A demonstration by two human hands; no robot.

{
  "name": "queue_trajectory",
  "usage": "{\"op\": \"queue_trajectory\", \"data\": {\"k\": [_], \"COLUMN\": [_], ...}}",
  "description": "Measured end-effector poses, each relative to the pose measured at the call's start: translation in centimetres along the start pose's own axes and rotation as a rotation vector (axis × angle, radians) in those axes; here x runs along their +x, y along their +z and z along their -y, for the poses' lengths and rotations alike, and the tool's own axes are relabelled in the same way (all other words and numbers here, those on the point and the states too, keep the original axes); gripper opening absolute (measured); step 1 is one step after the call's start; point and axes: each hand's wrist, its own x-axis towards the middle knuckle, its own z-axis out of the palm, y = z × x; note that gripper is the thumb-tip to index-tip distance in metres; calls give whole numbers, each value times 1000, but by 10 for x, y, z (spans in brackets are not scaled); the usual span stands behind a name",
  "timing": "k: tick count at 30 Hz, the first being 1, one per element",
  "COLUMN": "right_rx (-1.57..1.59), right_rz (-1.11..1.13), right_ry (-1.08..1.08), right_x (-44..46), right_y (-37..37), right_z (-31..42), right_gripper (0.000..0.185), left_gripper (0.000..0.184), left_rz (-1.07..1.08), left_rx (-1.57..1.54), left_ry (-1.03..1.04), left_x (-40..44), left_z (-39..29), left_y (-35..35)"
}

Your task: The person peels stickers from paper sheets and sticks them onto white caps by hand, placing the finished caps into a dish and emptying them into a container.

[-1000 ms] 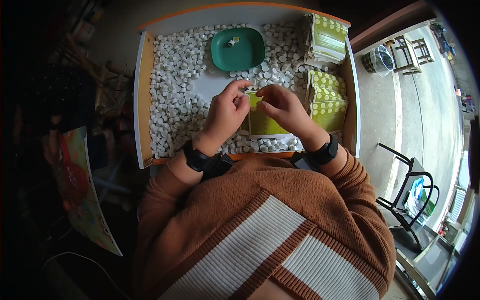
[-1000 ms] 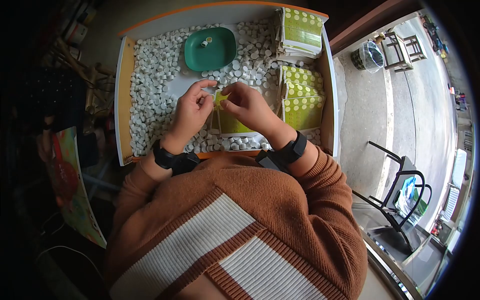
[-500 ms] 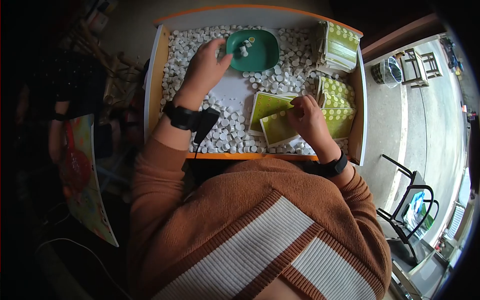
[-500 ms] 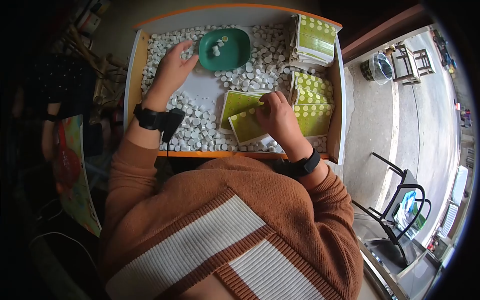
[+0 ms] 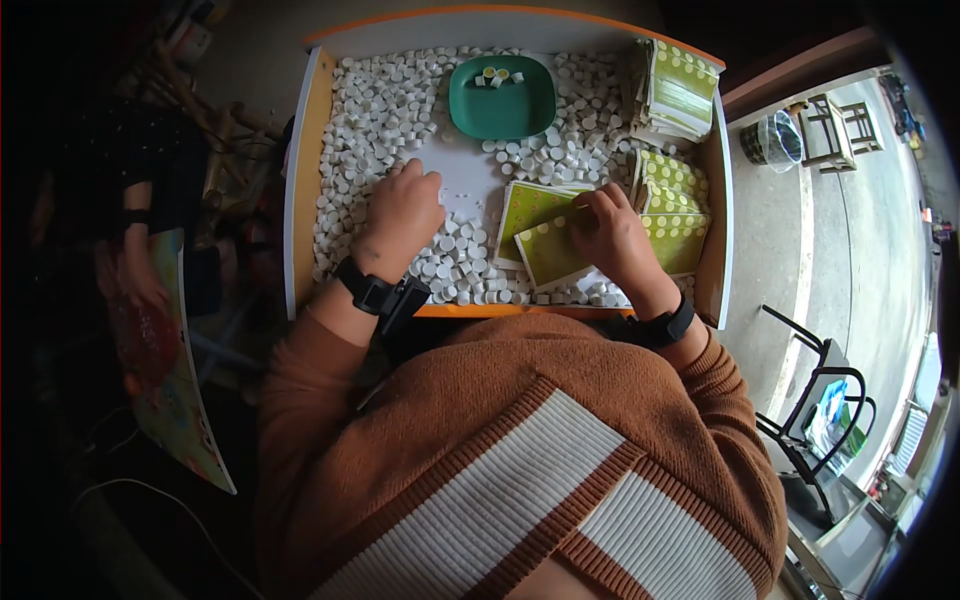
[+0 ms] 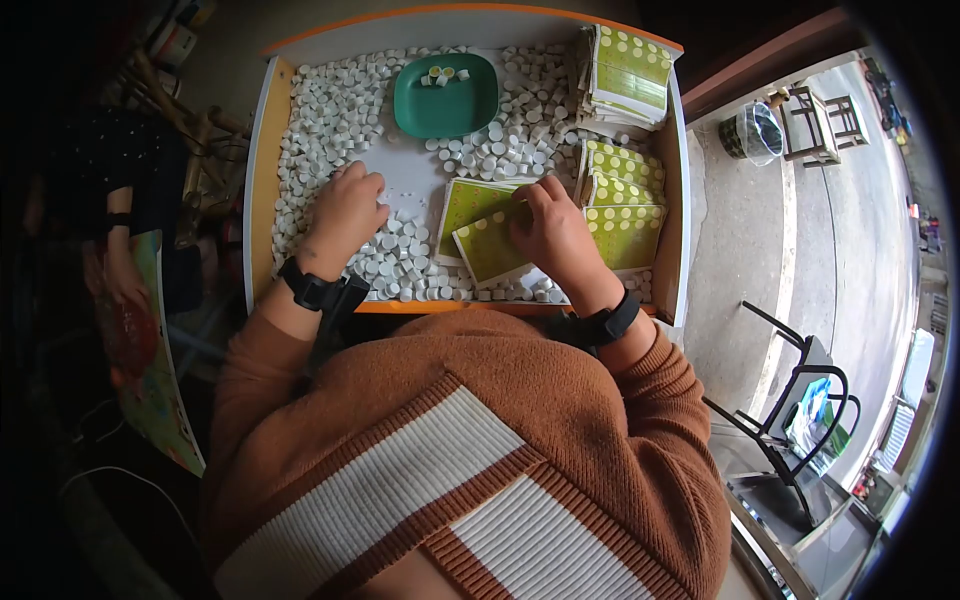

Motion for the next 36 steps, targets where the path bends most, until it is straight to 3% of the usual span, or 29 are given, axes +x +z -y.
{"op": "queue_trajectory", "data": {"k": [5, 8, 9, 12, 16, 21, 24, 28, 36], "right_rx": [-27, -27, -27, -25, -92, 201, 1132, 1351, 1422], "right_rz": [12, 40, 40, 29, -18, -21, 97, 240, 341], "right_ry": [-24, -32, -31, -40, -76, 197, 366, 492, 554], "right_x": [-1, 0, 1, 2, 3, 1, 5, 11, 15], "right_y": [2, 3, 4, 6, 12, 11, -2, -10, -5], "right_z": [-6, -5, -5, -6, -9, -11, 2, 25, 29], "right_gripper": [24, 22, 22, 20, 14, 10, 9, 16, 23], "left_gripper": [17, 17, 17, 15, 14, 15, 15, 18, 24], "left_rz": [-50, -23, -22, 127, 160, 119, -15, -80, -191], "left_rx": [-1, -413, -413, -1137, -1294, -1358, -1201, -1024, -883], "left_ry": [66, -114, -113, -137, -74, -109, -86, -94, 23], "left_x": [6, 11, 11, 10, 10, 9, 11, 11, 11], "left_z": [3, -8, -15, -44, -73, -83, -84, -87, -87], "left_y": [4, 0, -2, -6, 20, 19, 4, -8, -10]}}
